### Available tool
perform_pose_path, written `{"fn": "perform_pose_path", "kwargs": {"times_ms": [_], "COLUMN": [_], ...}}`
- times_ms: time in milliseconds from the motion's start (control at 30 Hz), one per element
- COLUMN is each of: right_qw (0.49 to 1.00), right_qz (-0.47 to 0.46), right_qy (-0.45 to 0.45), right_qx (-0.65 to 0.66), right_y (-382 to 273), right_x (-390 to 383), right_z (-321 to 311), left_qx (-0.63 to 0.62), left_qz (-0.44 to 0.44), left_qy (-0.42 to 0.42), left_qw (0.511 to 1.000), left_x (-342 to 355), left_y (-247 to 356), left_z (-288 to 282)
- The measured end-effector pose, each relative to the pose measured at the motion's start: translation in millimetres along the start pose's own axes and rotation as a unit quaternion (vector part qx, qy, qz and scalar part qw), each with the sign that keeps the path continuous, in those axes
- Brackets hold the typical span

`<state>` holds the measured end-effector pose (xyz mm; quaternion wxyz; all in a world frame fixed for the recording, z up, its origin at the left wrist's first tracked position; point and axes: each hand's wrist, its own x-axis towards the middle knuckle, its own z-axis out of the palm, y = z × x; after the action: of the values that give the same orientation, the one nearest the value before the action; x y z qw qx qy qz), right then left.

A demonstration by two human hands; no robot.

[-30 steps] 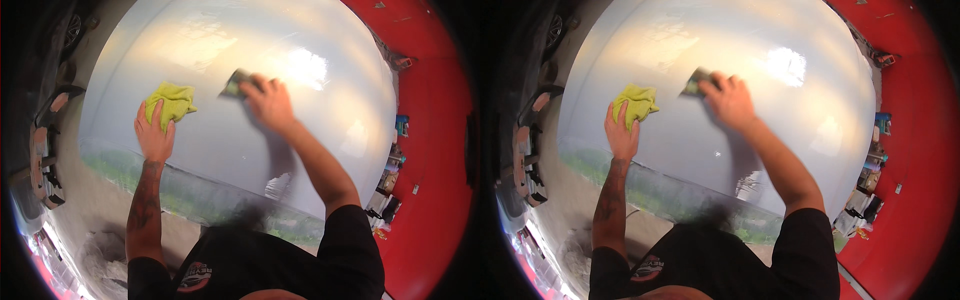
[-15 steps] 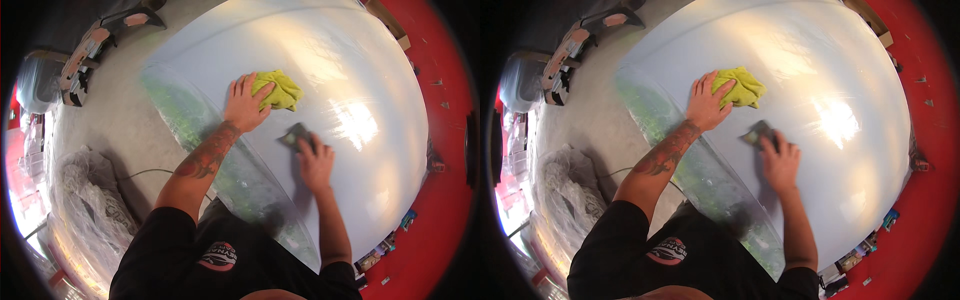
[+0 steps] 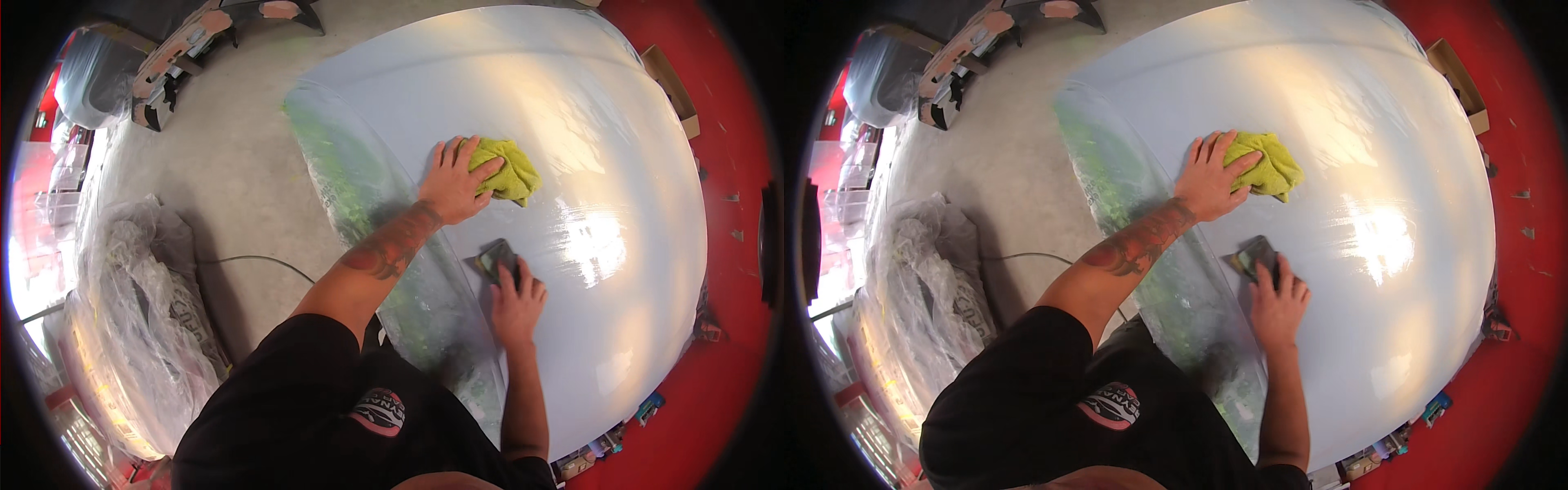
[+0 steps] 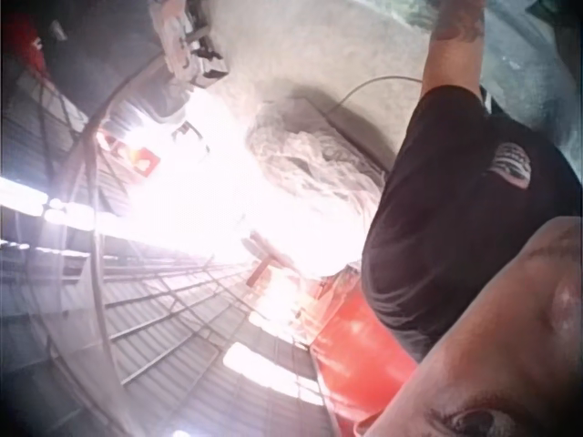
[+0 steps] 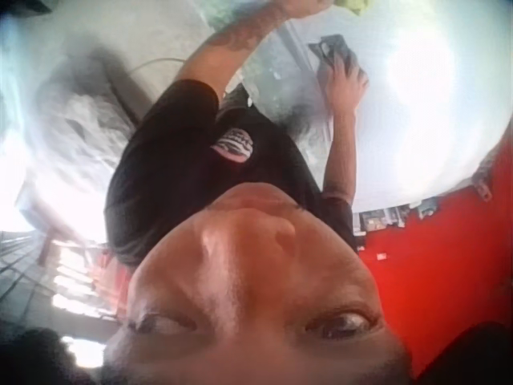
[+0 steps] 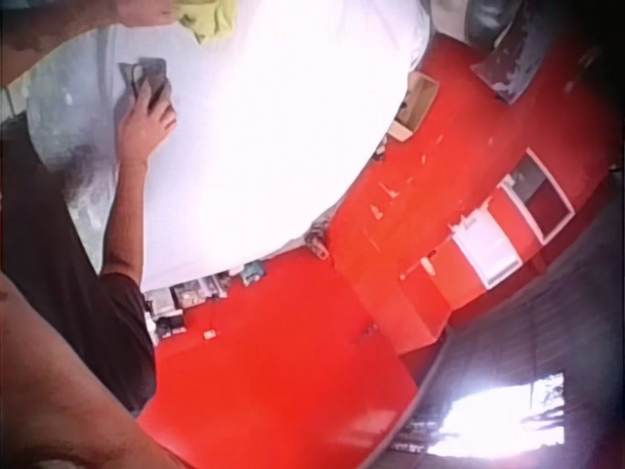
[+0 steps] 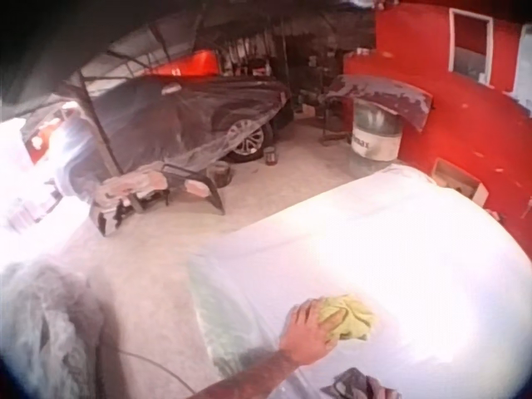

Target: The person sands the surface of a car hood using sandpaper and a sanding block while wiping it with a cloth.

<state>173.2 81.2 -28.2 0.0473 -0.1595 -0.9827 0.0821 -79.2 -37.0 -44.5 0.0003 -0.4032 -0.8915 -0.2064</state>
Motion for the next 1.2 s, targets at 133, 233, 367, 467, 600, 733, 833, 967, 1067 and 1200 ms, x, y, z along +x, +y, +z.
{"fn": "perform_pose_path", "kwargs": {"times_ms": [133,233,367,467,600,733,833,967,1067,1200], "right_qw": [0.987,0.932,0.963,0.994,0.999,0.944,0.937,0.991,1.000,0.990], "right_qz": [0.091,0.309,0.228,0.106,0.009,0.283,0.295,0.095,-0.005,0.103], "right_qy": [0.099,0.120,0.115,-0.013,0.049,0.129,0.120,0.056,0.001,0.054], "right_qx": [-0.088,-0.148,-0.082,-0.026,0.013,-0.108,-0.146,-0.073,-0.028,-0.081], "right_y": [165.2,206.6,71.9,-19.6,50.5,166.7,128.4,-9.0,-11.4,103.8], "right_x": [62.1,95.4,47.3,-7.9,12.4,94.1,95.9,15.7,0.3,70.5], "right_z": [-21.1,-28.3,-6.9,6.3,-4.6,-21.6,-13.1,10.9,8.7,-17.9], "left_qx": [0.002,-0.005,-0.001,0.002,-0.006,-0.007,-0.002,0.007,0.005,-0.002], "left_qz": [-0.002,0.001,0.000,-0.002,0.003,0.002,0.003,-0.002,0.000,-0.002], "left_qy": [0.014,0.015,0.020,0.027,0.039,0.040,0.042,0.044,0.045,0.046], "left_qw": [1.000,1.000,1.000,1.000,0.999,0.999,0.999,0.999,0.999,0.999], "left_x": [-1.2,-1.9,-1.6,-2.7,-3.0,-4.4,-2.3,-2.6,-2.5,-4.3], "left_y": [-0.4,-0.6,0.1,0.6,0.4,0.1,-0.2,1.3,1.1,0.1], "left_z": [2.0,2.1,0.8,-1.3,-0.7,1.2,0.5,-1.3,-1.0,2.2]}}
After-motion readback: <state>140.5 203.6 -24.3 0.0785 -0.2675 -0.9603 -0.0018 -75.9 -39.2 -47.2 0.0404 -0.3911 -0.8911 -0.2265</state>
